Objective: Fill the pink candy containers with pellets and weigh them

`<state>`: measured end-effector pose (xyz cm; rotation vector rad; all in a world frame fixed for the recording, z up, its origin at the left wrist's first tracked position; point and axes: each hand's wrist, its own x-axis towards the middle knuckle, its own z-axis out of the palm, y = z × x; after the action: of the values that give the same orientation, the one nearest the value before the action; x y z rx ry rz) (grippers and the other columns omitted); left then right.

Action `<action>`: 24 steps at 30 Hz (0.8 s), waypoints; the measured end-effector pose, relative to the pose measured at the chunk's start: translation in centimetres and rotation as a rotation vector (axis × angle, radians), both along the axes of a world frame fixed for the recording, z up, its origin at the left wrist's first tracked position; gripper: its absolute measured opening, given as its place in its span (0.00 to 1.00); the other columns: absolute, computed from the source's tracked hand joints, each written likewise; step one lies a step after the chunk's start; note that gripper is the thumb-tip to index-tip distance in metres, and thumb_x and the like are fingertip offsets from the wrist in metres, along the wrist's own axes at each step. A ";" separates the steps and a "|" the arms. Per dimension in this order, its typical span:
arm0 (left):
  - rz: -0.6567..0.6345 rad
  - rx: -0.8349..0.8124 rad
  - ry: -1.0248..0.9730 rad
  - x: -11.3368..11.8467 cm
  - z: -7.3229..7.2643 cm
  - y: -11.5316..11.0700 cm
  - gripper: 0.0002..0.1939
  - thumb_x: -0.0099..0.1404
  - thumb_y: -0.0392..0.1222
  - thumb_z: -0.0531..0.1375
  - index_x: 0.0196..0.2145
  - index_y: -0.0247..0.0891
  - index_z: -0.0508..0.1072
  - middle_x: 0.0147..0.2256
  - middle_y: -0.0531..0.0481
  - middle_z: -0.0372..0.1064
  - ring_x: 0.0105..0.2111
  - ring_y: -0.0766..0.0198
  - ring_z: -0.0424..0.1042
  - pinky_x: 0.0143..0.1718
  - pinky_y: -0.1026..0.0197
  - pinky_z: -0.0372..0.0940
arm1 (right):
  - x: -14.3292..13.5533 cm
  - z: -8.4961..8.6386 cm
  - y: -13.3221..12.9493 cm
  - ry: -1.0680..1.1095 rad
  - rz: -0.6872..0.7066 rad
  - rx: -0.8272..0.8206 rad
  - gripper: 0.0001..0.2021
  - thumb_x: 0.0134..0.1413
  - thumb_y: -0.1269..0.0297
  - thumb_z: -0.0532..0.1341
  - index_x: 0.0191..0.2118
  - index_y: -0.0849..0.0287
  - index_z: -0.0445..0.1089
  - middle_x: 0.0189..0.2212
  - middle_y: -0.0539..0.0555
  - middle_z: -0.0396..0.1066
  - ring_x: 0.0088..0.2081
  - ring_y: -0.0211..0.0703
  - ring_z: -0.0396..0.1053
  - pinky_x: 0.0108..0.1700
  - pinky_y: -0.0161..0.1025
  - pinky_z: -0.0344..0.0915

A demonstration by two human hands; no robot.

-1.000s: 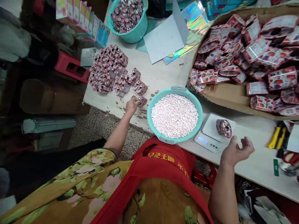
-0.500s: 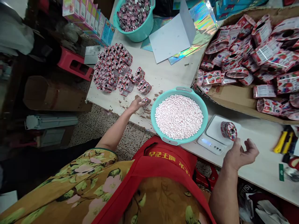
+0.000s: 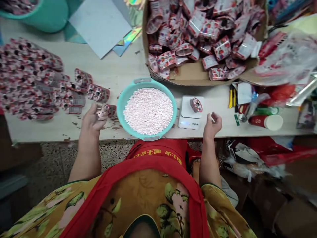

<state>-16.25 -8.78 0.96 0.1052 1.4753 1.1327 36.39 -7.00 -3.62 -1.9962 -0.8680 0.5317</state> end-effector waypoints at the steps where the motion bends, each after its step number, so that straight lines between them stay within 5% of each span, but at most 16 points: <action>1: 0.013 0.022 -0.054 1.4 0.5 0.4 0.08 0.68 0.43 0.61 0.31 0.39 0.70 0.23 0.52 0.64 0.19 0.73 0.58 0.14 0.73 0.49 | 0.3 -0.2 -0.3 0.015 -0.008 -0.003 0.23 0.47 0.48 0.65 0.43 0.62 0.72 0.43 0.60 0.74 0.47 0.49 0.74 0.52 0.53 0.72; 6: -0.244 0.093 -0.153 10.0 1.6 3.1 0.05 0.60 0.30 0.64 0.35 0.36 0.75 0.28 0.49 0.71 0.22 0.74 0.66 0.18 0.73 0.59 | 1.4 -1.4 -1.6 0.088 -0.005 -0.008 0.23 0.47 0.48 0.65 0.43 0.62 0.72 0.43 0.61 0.75 0.45 0.47 0.74 0.52 0.50 0.72; 11: -0.500 0.119 -0.045 16.1 0.1 5.7 0.09 0.56 0.39 0.69 0.31 0.35 0.73 0.23 0.51 0.67 0.17 0.74 0.59 0.16 0.71 0.49 | 1.6 -2.1 -2.4 0.175 0.097 -0.035 0.24 0.48 0.49 0.66 0.47 0.62 0.71 0.47 0.62 0.74 0.47 0.46 0.73 0.52 0.49 0.71; 15: -0.608 0.218 0.394 18.5 -1.1 6.5 0.10 0.62 0.45 0.63 0.27 0.38 0.69 0.22 0.53 0.65 0.20 0.70 0.60 0.22 0.66 0.55 | 0.4 -3.8 -0.3 0.119 0.253 -0.061 0.36 0.40 0.53 0.72 0.57 0.58 0.67 0.58 0.63 0.66 0.56 0.52 0.68 0.53 0.49 0.70; 19: -0.926 0.310 0.939 19.2 -1.8 5.7 0.04 0.62 0.41 0.62 0.31 0.39 0.75 0.38 0.46 0.77 0.42 0.56 0.72 0.51 0.52 0.64 | -1.5 -5.1 3.8 0.023 0.313 -0.065 0.30 0.39 0.54 0.73 0.50 0.57 0.71 0.57 0.61 0.68 0.59 0.55 0.64 0.62 0.53 0.64; 22: -0.849 0.316 0.990 19.5 -1.4 4.8 0.08 0.63 0.44 0.63 0.38 0.39 0.78 0.51 0.43 0.75 0.55 0.50 0.68 0.62 0.46 0.57 | -2.6 -2.8 5.3 0.195 0.318 -0.007 0.26 0.42 0.50 0.72 0.45 0.58 0.71 0.46 0.57 0.75 0.50 0.50 0.71 0.58 0.51 0.67; 24: -0.676 0.340 0.773 20.2 -0.4 4.7 0.15 0.64 0.50 0.63 0.43 0.39 0.77 0.53 0.41 0.74 0.57 0.50 0.69 0.63 0.47 0.58 | -3.5 0.6 5.3 0.356 0.412 0.006 0.28 0.40 0.49 0.73 0.46 0.58 0.71 0.41 0.53 0.77 0.42 0.46 0.73 0.51 0.46 0.72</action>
<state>3.94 -4.05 0.57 1.2970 1.6755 0.7811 32.93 -1.68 -3.04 -1.6460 -1.0515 1.0795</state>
